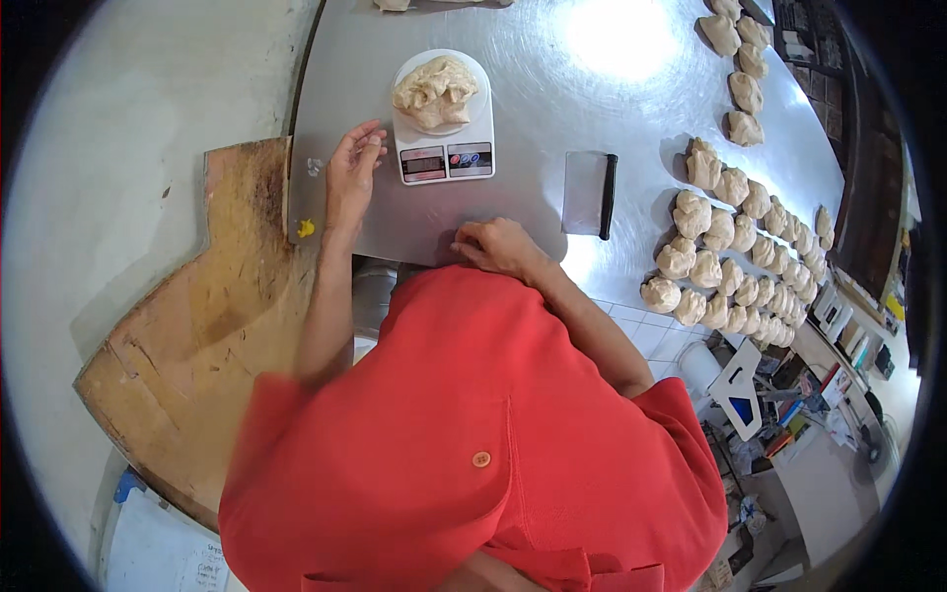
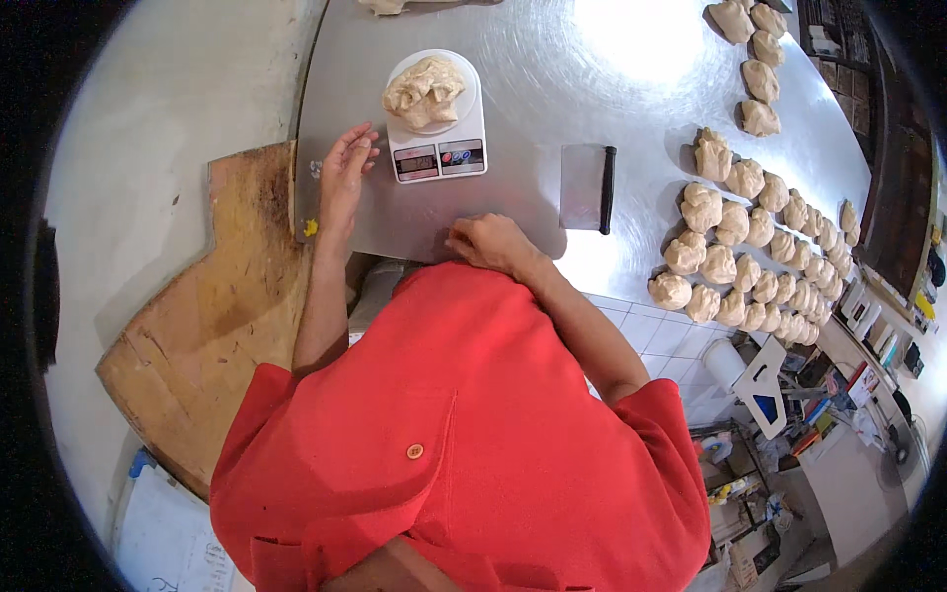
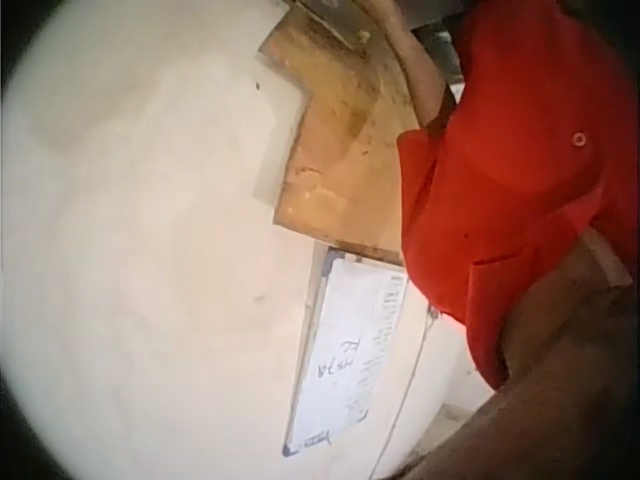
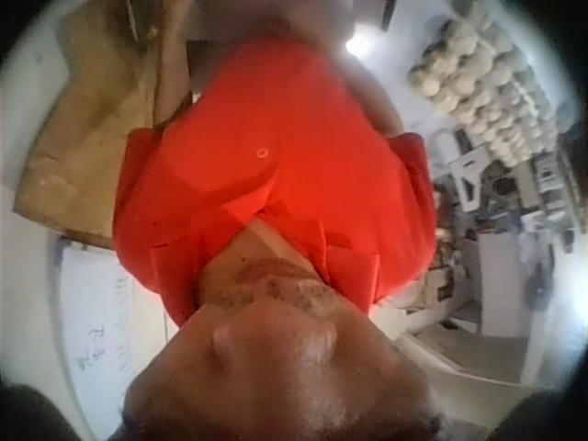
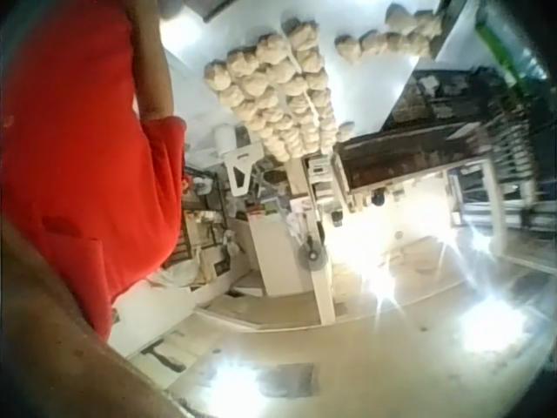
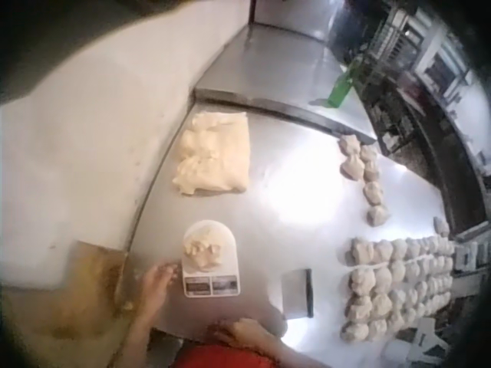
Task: Weighing, cutting, and shaping small balls of dough on a metal workbench.
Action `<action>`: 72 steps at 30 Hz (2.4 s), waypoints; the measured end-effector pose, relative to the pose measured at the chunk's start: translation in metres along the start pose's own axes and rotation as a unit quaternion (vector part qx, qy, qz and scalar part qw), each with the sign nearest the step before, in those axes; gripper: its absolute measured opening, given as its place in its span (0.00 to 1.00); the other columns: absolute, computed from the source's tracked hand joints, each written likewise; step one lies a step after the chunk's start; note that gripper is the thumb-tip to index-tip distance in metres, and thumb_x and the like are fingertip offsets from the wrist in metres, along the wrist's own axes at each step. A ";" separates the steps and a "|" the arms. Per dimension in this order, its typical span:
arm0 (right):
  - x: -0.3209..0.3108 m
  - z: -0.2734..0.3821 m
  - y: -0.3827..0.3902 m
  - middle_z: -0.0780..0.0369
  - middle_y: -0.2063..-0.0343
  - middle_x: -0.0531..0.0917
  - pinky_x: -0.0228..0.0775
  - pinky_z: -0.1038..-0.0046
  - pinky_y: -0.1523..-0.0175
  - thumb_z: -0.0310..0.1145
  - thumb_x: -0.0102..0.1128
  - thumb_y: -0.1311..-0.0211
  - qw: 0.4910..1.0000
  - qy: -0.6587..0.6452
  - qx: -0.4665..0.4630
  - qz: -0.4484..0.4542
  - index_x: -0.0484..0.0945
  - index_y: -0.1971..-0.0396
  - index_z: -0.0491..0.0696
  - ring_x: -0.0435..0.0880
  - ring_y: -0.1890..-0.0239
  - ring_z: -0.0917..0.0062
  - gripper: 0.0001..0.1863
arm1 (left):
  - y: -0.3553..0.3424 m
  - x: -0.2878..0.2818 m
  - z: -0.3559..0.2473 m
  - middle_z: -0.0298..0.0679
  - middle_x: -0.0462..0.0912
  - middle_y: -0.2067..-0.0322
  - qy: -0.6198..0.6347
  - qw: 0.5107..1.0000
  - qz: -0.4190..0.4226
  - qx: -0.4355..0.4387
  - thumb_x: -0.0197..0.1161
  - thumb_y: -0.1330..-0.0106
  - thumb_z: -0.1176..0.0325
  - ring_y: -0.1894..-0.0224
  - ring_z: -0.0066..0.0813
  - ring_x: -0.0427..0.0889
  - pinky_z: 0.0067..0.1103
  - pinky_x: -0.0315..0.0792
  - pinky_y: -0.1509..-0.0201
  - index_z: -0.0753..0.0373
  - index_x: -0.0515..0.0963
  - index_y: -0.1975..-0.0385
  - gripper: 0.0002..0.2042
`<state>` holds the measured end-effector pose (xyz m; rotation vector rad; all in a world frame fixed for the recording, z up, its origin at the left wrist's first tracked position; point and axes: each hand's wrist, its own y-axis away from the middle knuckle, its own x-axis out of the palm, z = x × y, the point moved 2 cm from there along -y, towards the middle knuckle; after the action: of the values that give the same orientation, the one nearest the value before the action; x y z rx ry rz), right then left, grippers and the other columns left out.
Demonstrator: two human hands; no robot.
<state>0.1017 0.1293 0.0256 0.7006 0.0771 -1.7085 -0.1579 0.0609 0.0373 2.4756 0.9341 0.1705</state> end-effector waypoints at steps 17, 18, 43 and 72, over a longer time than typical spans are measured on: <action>-0.123 -0.011 -0.039 0.60 0.71 0.86 0.71 0.70 0.64 0.32 0.63 0.32 0.962 -0.013 0.146 -0.232 0.85 0.60 0.42 0.79 0.73 0.72 0.09 | -0.011 -0.004 -0.001 0.38 0.84 0.48 0.009 1.000 -0.003 0.001 0.59 0.24 0.66 0.52 0.22 0.79 0.19 0.72 0.45 0.63 0.77 0.39 0.17; -0.119 -0.013 -0.038 0.59 0.69 0.87 0.72 0.69 0.63 0.32 0.63 0.32 0.961 -0.016 0.137 -0.240 0.85 0.59 0.42 0.80 0.72 0.70 0.09 | -0.017 -0.003 -0.006 0.38 0.83 0.47 0.019 1.000 -0.007 0.005 0.59 0.23 0.66 0.51 0.22 0.79 0.18 0.71 0.45 0.63 0.77 0.38 0.17; -0.178 -0.010 -0.175 0.56 0.55 0.87 0.80 0.70 0.51 0.41 0.56 0.31 0.750 -0.625 0.030 -0.215 0.81 0.44 0.48 0.87 0.61 0.71 0.21 | -0.044 0.060 -0.018 0.45 0.77 0.38 0.080 0.988 -0.031 0.125 0.49 0.18 0.53 0.38 0.31 0.76 0.24 0.68 0.32 0.67 0.70 0.32 0.26; -0.197 -0.007 -0.024 0.58 0.56 0.87 0.75 0.74 0.55 0.49 0.59 0.29 0.492 -0.756 -0.058 -0.427 0.84 0.49 0.42 0.82 0.61 0.77 0.24 | -0.039 0.264 -0.124 0.51 0.68 0.31 -0.310 0.763 0.313 0.473 0.58 0.26 0.62 0.32 0.44 0.69 0.32 0.61 0.29 0.63 0.63 0.28 0.28</action>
<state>0.1003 0.3097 0.1084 -1.4185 -0.8268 -2.6219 -0.0155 0.3071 0.1131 3.2631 -0.2399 -1.1137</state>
